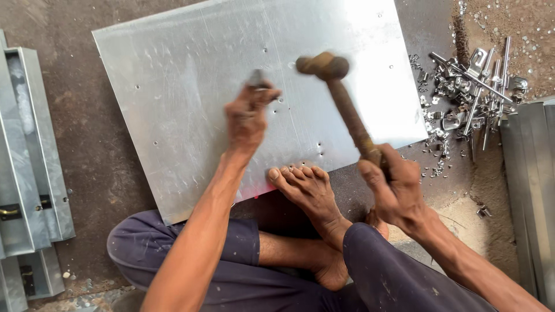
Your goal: The person assembles a metal box, using a hammer and a punch to secure metal components to a sheet and then fitting a latch mechanism with bolts.
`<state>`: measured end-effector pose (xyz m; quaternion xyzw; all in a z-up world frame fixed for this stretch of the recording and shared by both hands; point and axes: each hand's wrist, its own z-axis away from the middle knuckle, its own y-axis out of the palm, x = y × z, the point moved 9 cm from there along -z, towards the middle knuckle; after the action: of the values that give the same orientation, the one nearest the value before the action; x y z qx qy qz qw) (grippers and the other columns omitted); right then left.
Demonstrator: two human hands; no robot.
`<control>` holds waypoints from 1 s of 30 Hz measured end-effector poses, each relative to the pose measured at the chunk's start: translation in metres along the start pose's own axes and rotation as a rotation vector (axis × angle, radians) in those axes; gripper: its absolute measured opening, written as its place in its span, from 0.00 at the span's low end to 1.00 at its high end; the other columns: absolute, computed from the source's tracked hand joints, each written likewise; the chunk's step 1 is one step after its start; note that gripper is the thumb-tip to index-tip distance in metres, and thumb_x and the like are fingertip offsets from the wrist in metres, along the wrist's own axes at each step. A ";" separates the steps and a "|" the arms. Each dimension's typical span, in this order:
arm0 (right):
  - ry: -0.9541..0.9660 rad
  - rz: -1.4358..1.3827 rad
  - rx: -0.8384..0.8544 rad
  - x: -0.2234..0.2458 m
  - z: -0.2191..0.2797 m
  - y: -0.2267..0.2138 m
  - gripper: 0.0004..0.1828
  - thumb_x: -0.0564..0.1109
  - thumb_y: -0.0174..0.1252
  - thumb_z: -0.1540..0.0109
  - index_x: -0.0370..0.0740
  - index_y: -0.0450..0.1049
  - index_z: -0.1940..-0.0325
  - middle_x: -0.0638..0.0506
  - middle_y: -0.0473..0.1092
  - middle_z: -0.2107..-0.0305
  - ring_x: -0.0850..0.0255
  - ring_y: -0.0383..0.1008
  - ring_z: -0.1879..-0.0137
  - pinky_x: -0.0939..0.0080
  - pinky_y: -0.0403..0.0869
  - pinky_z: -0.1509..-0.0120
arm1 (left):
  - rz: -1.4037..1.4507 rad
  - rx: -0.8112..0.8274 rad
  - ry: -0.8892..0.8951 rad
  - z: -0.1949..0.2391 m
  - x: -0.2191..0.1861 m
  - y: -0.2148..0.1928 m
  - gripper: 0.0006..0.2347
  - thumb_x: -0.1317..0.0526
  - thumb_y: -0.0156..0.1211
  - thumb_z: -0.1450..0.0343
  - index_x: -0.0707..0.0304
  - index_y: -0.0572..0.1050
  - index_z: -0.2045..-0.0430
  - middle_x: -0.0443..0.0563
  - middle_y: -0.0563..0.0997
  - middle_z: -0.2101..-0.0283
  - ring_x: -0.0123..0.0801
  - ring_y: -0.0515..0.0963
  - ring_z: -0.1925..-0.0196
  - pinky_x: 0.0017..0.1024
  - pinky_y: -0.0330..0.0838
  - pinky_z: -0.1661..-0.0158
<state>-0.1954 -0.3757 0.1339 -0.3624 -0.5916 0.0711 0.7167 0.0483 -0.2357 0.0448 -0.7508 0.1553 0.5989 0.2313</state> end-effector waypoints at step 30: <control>0.238 0.275 0.114 -0.113 0.141 -0.031 0.18 0.50 0.58 0.39 0.38 0.74 0.49 0.50 0.70 0.85 0.61 0.69 0.83 0.59 0.66 0.78 | -0.355 0.031 -0.013 0.096 -0.068 -0.051 0.08 0.64 0.55 0.23 0.69 0.78 0.69 0.61 0.81 0.70 0.49 0.82 0.68 0.39 0.72 0.66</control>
<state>-0.3655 -0.3965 0.0680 -0.4044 -0.4427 0.1584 0.7845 -0.0207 -0.1449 0.1021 -0.7588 0.0280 0.5511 0.3461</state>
